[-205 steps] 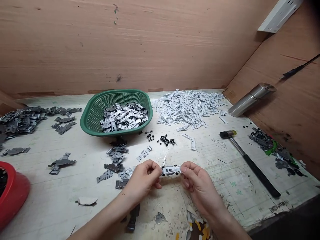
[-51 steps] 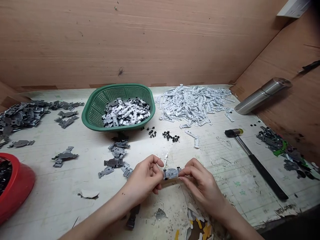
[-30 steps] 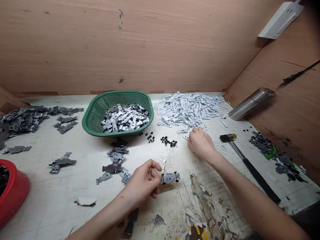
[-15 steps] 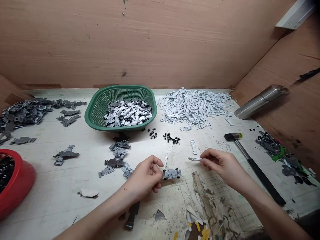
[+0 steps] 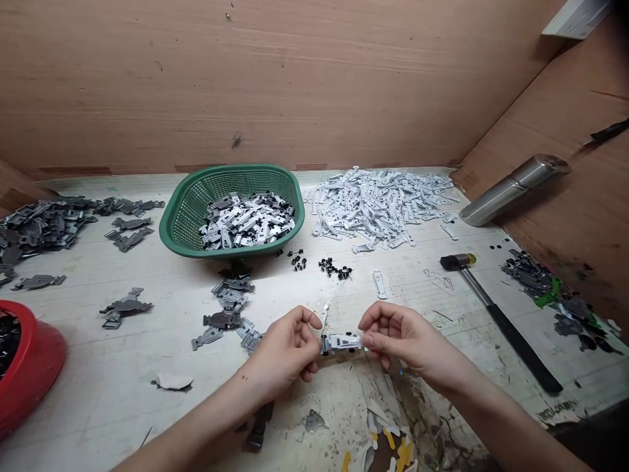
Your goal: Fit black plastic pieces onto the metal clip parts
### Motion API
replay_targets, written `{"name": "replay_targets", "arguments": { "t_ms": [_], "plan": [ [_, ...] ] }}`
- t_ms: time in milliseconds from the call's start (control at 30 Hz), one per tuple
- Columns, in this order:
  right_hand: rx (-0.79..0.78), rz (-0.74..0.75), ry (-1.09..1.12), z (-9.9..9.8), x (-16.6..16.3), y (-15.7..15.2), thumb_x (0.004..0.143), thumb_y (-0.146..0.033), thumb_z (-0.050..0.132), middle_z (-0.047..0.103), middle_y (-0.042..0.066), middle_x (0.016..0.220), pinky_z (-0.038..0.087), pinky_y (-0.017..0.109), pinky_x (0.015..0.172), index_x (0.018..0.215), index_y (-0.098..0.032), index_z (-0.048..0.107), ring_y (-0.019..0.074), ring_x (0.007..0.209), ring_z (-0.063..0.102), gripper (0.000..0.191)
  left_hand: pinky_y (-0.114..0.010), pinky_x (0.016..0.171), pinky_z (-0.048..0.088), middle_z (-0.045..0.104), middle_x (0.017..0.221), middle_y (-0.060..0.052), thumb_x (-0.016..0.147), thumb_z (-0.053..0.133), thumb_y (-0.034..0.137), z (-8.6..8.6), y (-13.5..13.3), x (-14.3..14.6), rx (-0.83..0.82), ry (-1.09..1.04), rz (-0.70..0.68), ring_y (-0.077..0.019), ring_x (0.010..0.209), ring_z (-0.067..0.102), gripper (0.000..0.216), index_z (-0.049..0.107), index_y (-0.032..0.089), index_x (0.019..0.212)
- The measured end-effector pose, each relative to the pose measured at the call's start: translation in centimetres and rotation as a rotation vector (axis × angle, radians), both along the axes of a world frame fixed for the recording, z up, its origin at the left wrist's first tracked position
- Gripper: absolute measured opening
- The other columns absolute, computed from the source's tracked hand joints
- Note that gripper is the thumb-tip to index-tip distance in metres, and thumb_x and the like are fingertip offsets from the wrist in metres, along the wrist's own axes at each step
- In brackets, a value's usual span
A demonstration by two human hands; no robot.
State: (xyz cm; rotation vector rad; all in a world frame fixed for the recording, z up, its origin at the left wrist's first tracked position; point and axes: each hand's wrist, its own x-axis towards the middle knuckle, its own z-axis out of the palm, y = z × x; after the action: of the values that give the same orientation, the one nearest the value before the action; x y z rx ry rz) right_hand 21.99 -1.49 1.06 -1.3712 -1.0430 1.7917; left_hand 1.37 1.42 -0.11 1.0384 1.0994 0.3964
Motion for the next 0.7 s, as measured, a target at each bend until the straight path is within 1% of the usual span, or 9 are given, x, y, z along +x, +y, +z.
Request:
{"name": "replay_targets", "arguments": {
  "t_ms": [233,400,467,567,633,700],
  "plan": [
    [-0.02,0.007,0.054,-0.9,-0.5,0.0,0.068,-0.034,0.073,0.053,-0.004,0.061,0.038,0.018,0.044,0.079,-0.015,0.053,0.0058,0.049,0.048,0.029,-0.017,0.039,0.041,0.046,0.06,0.009,0.074,0.052,0.022,0.1,-0.1,0.1,-0.005,0.009,-0.003,-0.0069,0.044,0.049,0.016,0.043,0.021,0.086],
    [-0.023,-0.002,0.057,-1.1,-0.4,0.1,0.064,-0.035,0.075,0.054,-0.004,0.06,0.039,0.019,0.044,0.077,-0.015,0.053,0.0074,0.049,0.049,0.032,-0.016,0.04,0.041,0.046,0.061,0.008,0.074,0.055,0.028,0.4,-0.1,0.1,-0.013,-0.019,-0.007,-0.0072,0.047,0.05,0.018,0.044,0.021,0.086],
    [-0.004,-0.033,0.049,-1.3,-0.2,0.2,0.063,-0.034,0.076,0.054,-0.004,0.061,0.037,0.018,0.043,0.074,-0.015,0.053,0.0068,0.049,0.048,0.032,-0.016,0.041,0.04,0.045,0.062,0.008,0.075,0.056,0.03,0.6,-0.1,0.2,-0.014,-0.043,0.005,-0.0068,0.047,0.049,0.019,0.043,0.021,0.086],
    [0.014,-0.081,0.048,-1.7,0.1,0.2,0.064,-0.031,0.076,0.052,-0.005,0.063,0.03,0.015,0.04,0.075,-0.015,0.054,0.0029,0.046,0.04,0.029,-0.016,0.041,0.039,0.044,0.063,0.008,0.075,0.057,0.031,0.9,-0.1,0.2,-0.01,-0.087,0.03,-0.0063,0.047,0.049,0.021,0.042,0.021,0.087],
    [-0.009,-0.062,0.062,-2.1,0.3,0.2,0.067,-0.032,0.074,0.051,-0.005,0.063,0.026,0.015,0.039,0.078,-0.014,0.056,0.0019,0.044,0.036,0.027,-0.016,0.042,0.039,0.043,0.063,0.008,0.076,0.057,0.031,1.0,-0.1,0.2,-0.012,-0.111,0.038,-0.0058,0.047,0.048,0.021,0.042,0.021,0.087],
    [-0.041,0.008,0.069,-2.4,0.5,0.1,0.072,-0.035,0.07,0.051,-0.004,0.06,0.027,0.016,0.038,0.081,-0.013,0.057,0.0032,0.044,0.039,0.027,-0.016,0.042,0.039,0.042,0.062,0.009,0.077,0.057,0.031,0.9,-0.1,0.2,-0.017,-0.128,0.031,-0.0054,0.047,0.047,0.021,0.041,0.021,0.086]
  ]
}}
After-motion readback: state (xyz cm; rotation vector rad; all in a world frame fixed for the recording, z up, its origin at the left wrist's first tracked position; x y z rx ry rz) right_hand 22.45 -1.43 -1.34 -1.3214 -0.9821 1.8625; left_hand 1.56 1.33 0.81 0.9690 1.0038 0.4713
